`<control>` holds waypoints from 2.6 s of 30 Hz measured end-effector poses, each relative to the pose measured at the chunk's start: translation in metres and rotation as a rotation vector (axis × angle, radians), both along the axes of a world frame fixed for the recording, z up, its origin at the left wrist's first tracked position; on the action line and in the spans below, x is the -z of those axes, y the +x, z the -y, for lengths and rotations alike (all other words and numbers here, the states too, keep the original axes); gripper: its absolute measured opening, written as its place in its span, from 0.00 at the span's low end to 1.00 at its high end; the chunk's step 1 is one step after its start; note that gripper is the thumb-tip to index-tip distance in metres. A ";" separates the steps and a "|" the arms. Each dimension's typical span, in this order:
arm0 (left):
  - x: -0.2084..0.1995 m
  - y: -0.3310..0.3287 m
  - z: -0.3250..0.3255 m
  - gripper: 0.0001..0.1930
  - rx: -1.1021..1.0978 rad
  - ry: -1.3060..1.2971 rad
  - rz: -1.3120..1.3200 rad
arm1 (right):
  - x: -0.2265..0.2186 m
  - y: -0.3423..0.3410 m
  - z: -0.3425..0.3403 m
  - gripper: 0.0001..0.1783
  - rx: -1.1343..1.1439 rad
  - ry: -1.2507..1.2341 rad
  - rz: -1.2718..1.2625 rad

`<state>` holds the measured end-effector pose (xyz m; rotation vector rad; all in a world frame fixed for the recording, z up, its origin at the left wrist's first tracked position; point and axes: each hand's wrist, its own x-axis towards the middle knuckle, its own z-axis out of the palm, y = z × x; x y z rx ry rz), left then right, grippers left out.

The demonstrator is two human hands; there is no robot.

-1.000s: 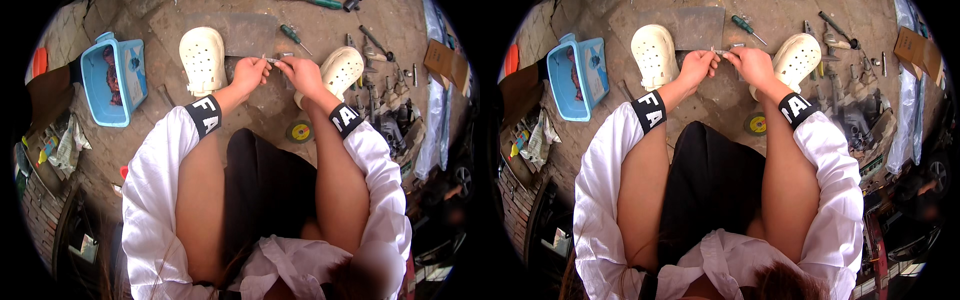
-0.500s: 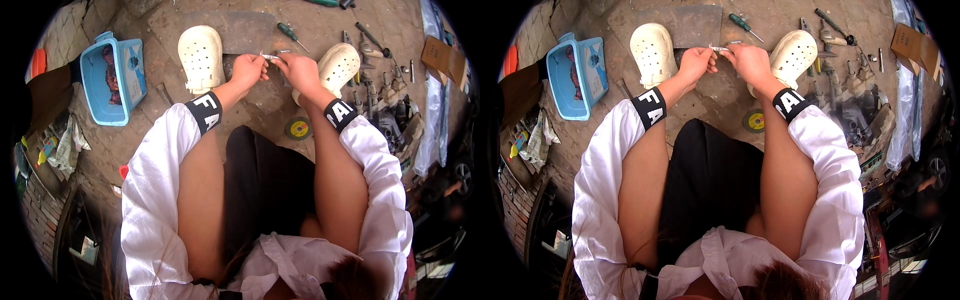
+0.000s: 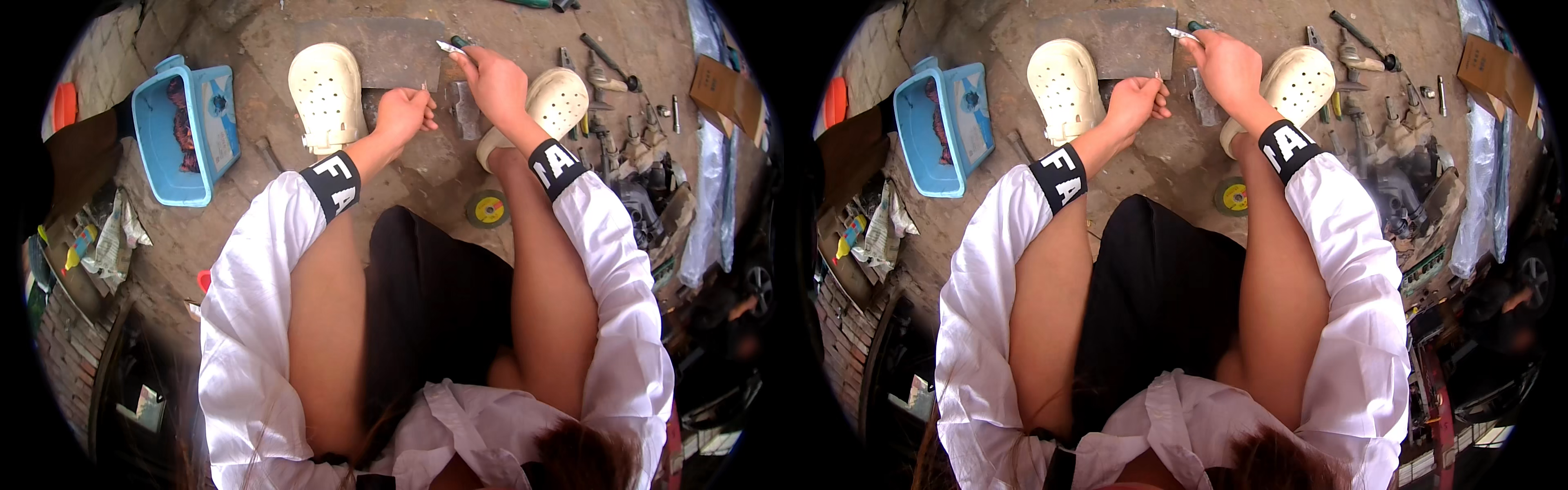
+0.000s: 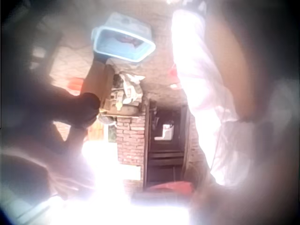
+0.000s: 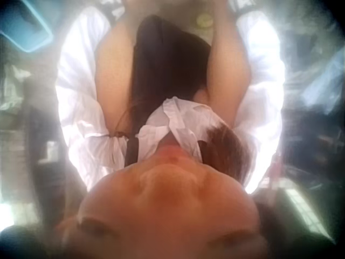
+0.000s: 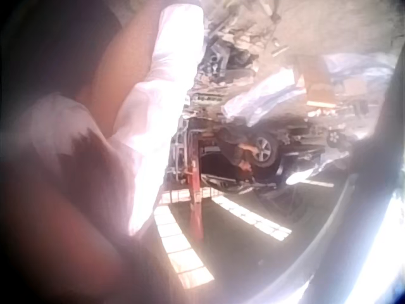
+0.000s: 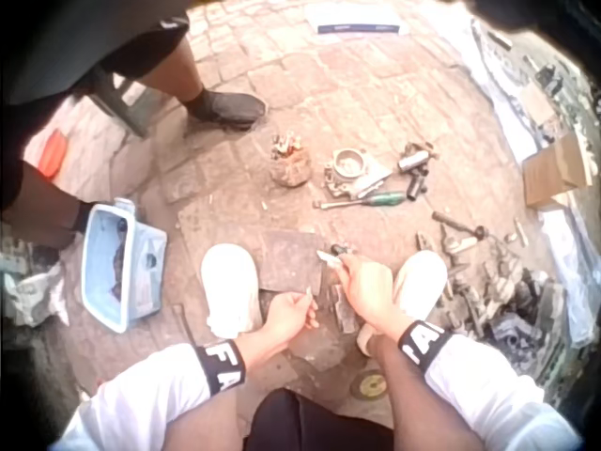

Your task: The person sits on the floor and uses a knife and hammer to scrape, cut, and shape small metal pieces. They repeatedly pick up parts from a blue container, work on them with tools, and place them into a red bucket.

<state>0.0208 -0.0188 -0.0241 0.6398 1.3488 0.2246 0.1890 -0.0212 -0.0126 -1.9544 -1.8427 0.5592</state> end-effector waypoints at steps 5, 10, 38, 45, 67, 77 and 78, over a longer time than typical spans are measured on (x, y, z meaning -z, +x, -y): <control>0.002 -0.002 0.001 0.12 0.009 0.001 0.023 | -0.003 -0.005 0.019 0.17 -0.115 -0.180 -0.100; 0.003 -0.004 0.000 0.12 0.004 -0.023 0.050 | 0.002 0.003 0.027 0.17 -0.136 -0.253 -0.040; -0.129 -0.025 -0.038 0.14 0.132 0.189 0.483 | -0.121 -0.010 -0.019 0.09 0.152 -0.372 -0.983; -0.119 -0.025 -0.038 0.14 0.091 0.097 0.432 | -0.110 -0.018 -0.014 0.09 0.267 -0.325 -0.922; -0.014 -0.020 -0.010 0.14 0.114 -0.092 0.107 | -0.048 0.013 0.024 0.16 0.272 -0.788 -1.224; -0.003 -0.018 -0.008 0.13 0.023 -0.139 0.105 | -0.017 0.020 0.046 0.13 -0.048 -0.414 -0.329; -0.002 -0.017 -0.008 0.13 0.004 -0.125 0.101 | -0.014 0.020 0.047 0.13 -0.056 -0.439 -0.329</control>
